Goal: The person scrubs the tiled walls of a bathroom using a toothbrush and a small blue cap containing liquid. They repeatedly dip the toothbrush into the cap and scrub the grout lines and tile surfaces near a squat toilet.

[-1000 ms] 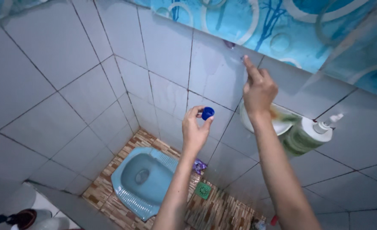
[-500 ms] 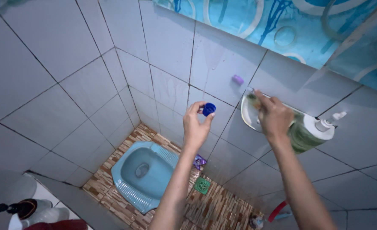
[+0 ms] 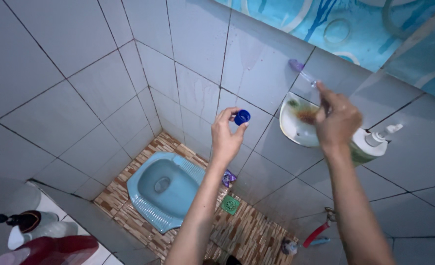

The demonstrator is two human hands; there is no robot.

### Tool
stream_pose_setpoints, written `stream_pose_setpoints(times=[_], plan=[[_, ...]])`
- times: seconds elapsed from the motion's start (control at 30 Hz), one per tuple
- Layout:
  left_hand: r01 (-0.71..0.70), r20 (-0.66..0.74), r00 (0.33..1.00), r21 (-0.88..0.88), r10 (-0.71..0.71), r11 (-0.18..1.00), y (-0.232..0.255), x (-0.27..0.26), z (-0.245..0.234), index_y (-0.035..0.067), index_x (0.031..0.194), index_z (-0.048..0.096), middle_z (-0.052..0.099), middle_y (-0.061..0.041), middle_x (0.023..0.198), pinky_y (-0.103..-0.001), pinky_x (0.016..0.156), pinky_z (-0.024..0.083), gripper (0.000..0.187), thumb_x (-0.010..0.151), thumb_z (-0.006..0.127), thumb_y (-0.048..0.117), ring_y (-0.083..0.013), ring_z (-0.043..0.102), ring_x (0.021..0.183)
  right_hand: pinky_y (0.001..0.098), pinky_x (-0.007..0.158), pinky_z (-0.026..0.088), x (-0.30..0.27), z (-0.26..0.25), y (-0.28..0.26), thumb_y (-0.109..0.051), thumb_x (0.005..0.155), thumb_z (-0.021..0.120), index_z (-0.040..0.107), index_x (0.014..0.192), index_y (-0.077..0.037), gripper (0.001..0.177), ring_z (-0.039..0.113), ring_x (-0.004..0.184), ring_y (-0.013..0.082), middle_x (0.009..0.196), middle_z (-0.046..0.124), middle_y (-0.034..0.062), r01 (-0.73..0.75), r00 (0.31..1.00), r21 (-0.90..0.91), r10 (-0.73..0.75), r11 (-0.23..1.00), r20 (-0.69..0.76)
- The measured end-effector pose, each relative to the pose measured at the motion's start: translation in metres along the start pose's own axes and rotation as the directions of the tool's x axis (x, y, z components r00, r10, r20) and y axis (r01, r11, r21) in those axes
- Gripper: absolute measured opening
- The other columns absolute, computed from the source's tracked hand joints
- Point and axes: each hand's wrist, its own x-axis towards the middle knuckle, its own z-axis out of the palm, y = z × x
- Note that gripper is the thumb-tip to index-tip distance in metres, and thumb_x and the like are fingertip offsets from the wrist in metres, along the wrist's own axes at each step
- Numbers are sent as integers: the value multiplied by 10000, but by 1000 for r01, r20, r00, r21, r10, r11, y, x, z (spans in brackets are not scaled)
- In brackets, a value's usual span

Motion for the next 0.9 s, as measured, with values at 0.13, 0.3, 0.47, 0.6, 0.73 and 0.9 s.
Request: stream_pose_setpoints(times=[0.13,0.3,0.47,0.6,0.73,0.9], plan=[[-93,44,995,91,89,992,8,0,-6,60,1088,683,707,-106,1055,-423,957,477,370,747,826,38,-301,646,1021,407,709,558,-8,-6,-5,-124,865,721,832,1172,-283,362,716,733,290,890,780,102,-161,960,-92,177,983,215],[-134,114,987,175,115,975,16,-1,-7,105,1091,699,670,-75,1112,-409,949,476,375,740,826,69,-308,584,1092,344,679,561,-7,-39,1,-270,919,705,800,1165,-253,264,730,729,201,938,780,65,-218,893,79,166,973,419],[-135,184,979,252,89,958,27,-4,17,137,1076,712,657,-43,1105,-416,907,448,385,717,832,69,-288,587,1091,395,601,516,-3,-81,3,-361,907,694,834,1118,-294,263,700,619,253,776,787,71,-246,742,-140,280,959,609],[-257,248,952,327,179,910,37,-8,36,146,1097,717,656,-30,1109,-436,895,428,396,721,829,88,-282,580,1088,356,617,540,-3,-92,-12,-370,867,700,834,1094,-321,268,726,651,234,791,781,69,-145,763,-151,208,978,612],[-287,281,942,388,184,876,43,-5,48,137,1085,710,659,-35,1088,-449,898,420,377,727,828,126,-281,585,1095,367,655,555,8,-90,-25,-364,896,693,826,1090,-323,239,742,667,238,779,784,82,-90,740,-229,219,969,636],[-90,68,995,325,72,941,43,21,58,121,1106,696,668,-56,1087,-454,893,433,390,749,840,183,-291,595,1094,375,659,550,39,-96,-8,-271,938,681,826,1120,-277,233,731,702,256,861,775,96,-66,866,-120,116,991,486]])
